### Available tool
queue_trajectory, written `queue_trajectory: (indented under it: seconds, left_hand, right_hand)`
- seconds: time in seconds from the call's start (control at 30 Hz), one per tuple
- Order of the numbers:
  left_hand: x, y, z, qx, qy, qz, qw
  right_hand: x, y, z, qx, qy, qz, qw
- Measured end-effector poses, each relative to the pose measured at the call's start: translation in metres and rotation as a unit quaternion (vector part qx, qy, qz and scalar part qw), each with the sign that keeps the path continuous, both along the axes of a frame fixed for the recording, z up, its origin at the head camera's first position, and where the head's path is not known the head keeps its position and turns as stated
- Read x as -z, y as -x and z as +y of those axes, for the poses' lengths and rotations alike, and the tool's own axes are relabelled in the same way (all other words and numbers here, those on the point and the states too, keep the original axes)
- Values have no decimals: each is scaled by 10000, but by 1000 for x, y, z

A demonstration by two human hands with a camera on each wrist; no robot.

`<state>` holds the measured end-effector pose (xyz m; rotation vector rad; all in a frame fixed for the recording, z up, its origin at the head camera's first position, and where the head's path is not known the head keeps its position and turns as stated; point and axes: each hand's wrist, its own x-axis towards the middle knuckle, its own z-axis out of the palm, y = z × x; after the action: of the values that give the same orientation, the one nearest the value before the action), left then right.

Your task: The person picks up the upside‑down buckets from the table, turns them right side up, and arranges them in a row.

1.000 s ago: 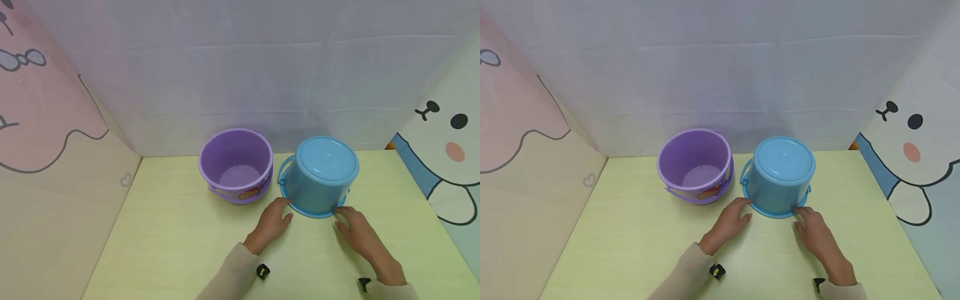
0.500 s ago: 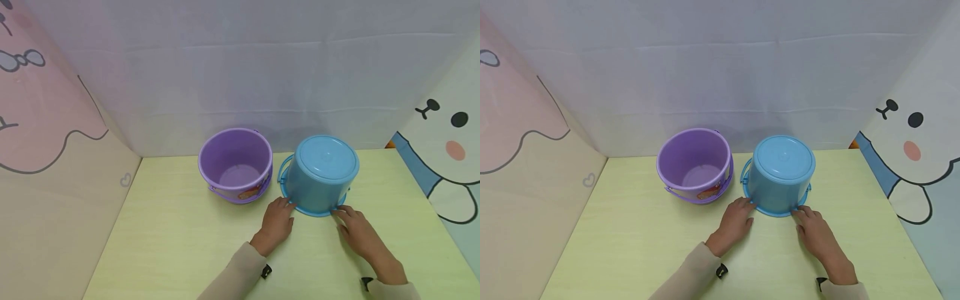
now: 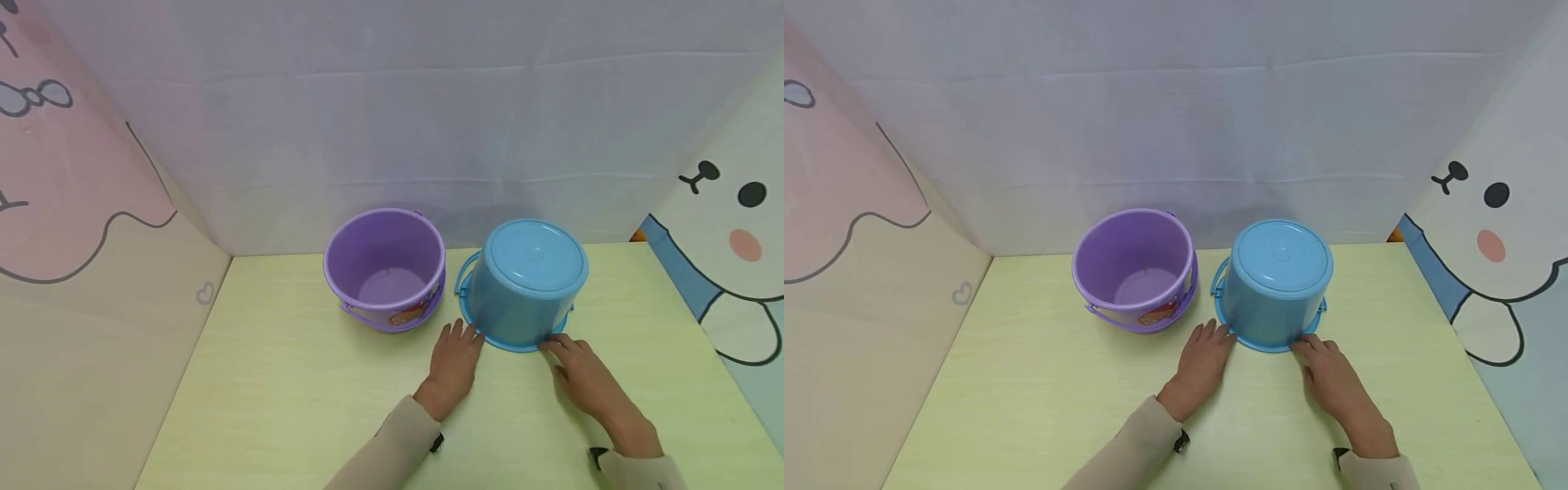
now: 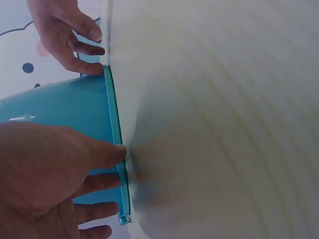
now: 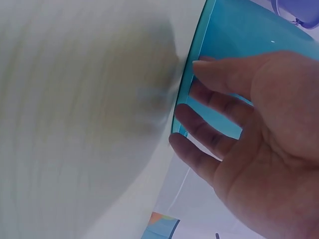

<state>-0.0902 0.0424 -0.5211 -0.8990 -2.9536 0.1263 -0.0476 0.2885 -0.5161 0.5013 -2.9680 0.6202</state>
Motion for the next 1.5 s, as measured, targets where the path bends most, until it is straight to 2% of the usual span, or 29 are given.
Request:
queue_trajectory:
  seconds: [0.23, 0.47, 0.6, 0.83, 1.1, 1.33, 1.5]
  left_hand:
    - [-2, 1, -2, 84, 3, 154, 9998]
    - [-3, 2, -2, 189, -77, 149, 9997]
    - [-2, 1, -1, 264, -152, 214, 9993]
    - [0, 1, -1, 319, -187, 277, 9989]
    - [-3, 0, -2, 298, -454, 417, 9977]
    - [-8, -1, -3, 353, -741, 634, 9946]
    - [-4, 0, -4, 400, -962, 862, 9908]
  right_hand:
    - [2, 2, -1, -96, 47, 93, 9999]
    - [2, 1, -6, 148, 42, -185, 9997]
    - [3, 0, -6, 167, 26, -114, 9998]
    - [5, -2, -5, 156, 44, 242, 9996]
    - [0, -1, -6, 285, 25, 642, 9975]
    - [-2, 2, -5, 305, -21, 1443, 9891]
    - [-1, 2, -4, 234, 75, 1783, 9837]
